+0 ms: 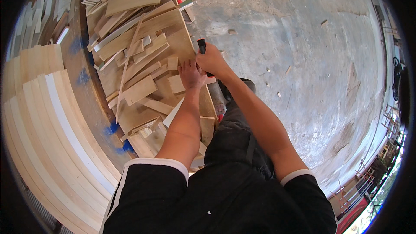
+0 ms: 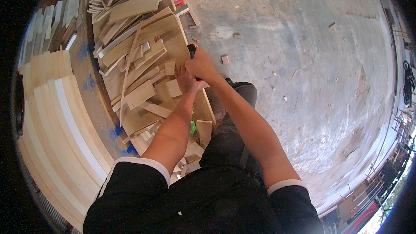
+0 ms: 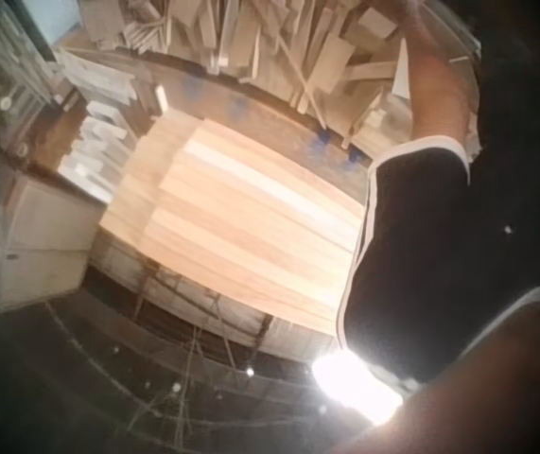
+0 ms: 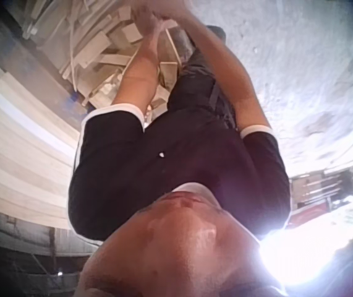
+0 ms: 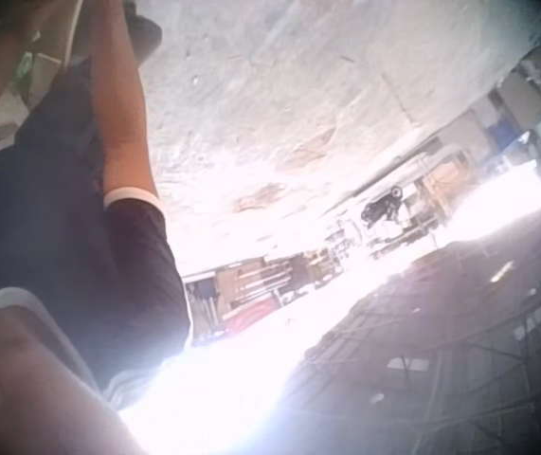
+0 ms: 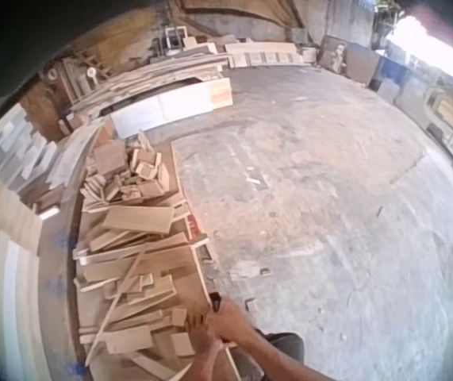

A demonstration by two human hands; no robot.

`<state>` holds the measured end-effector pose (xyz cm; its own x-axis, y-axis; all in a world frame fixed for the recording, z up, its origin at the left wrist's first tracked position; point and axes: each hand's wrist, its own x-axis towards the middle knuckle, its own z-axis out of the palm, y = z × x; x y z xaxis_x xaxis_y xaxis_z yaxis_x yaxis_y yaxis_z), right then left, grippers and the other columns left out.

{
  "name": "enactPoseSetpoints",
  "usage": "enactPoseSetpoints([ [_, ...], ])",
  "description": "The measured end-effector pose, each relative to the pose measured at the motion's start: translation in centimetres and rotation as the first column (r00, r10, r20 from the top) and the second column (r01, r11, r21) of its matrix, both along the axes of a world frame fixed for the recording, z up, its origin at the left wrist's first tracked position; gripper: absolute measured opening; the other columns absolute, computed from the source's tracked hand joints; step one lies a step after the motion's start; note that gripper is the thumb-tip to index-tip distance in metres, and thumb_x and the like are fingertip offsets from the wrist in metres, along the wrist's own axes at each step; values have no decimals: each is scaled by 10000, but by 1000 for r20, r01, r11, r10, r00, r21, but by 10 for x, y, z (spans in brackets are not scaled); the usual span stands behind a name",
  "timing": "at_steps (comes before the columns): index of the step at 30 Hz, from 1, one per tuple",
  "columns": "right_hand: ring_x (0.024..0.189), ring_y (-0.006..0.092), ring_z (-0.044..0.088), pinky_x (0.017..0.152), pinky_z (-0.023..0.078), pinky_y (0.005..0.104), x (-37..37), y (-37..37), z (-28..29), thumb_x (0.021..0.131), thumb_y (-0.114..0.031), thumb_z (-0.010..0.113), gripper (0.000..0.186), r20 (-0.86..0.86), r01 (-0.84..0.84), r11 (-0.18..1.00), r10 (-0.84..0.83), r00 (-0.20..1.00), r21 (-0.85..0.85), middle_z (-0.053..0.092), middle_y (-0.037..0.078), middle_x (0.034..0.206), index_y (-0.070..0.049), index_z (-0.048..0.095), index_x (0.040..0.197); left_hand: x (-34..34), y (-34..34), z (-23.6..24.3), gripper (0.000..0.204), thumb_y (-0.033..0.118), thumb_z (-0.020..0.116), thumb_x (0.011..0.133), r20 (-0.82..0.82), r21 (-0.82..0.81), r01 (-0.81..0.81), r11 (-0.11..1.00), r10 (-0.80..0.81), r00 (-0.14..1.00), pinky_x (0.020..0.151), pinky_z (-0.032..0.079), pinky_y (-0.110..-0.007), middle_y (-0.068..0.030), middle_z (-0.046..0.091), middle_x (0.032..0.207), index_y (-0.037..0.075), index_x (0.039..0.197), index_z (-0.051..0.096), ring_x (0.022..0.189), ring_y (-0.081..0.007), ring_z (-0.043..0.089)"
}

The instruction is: The person holds a small piece of wood and uses a piece of sandpaper to sand the edges and faces of the wood.

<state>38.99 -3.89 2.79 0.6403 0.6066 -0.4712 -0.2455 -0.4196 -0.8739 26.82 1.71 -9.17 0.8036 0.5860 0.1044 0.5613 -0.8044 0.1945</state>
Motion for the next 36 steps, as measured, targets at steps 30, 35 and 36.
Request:
enactPoseSetpoints([
  [30, 768, 419, 652, 657, 514, 447, -11, 2, 1, 773, -124, 567, 315, 75, -20, 997, 26, 997, -78, 638, 281, 797, 51, 574, 1034, -2, -1, 7, 350, 309, 701, 793, -79, 11, 12, 1000, -11, 997, 955, 390, -436, -73, 577, 1066, 132, 1087, 631, 1113, -258, 525],
  [35, 737, 472, 640, 634, 513, 483, -34, -1, -4, 824, -148, 563, 224, 340, 80, 993, -45, 939, -89, 634, 287, 762, 50, 570, 931, -6, 8, -29, 312, 307, 641, 840, -2, 123, 36, 992, -36, 999, 951, 380, -436, -48, 580, 1111, 157, 1112, 624, 1133, -240, 523],
  [36, 791, 486, 625, 671, 506, 490, -36, -2, 2, 827, -162, 570, 238, 304, 79, 993, -49, 952, -88, 636, 295, 801, 48, 571, 940, -1, 10, -33, 304, 311, 632, 845, 16, 121, -13, 993, 11, 1000, 939, 379, -438, -48, 582, 1104, 154, 1106, 620, 1126, -242, 526],
])
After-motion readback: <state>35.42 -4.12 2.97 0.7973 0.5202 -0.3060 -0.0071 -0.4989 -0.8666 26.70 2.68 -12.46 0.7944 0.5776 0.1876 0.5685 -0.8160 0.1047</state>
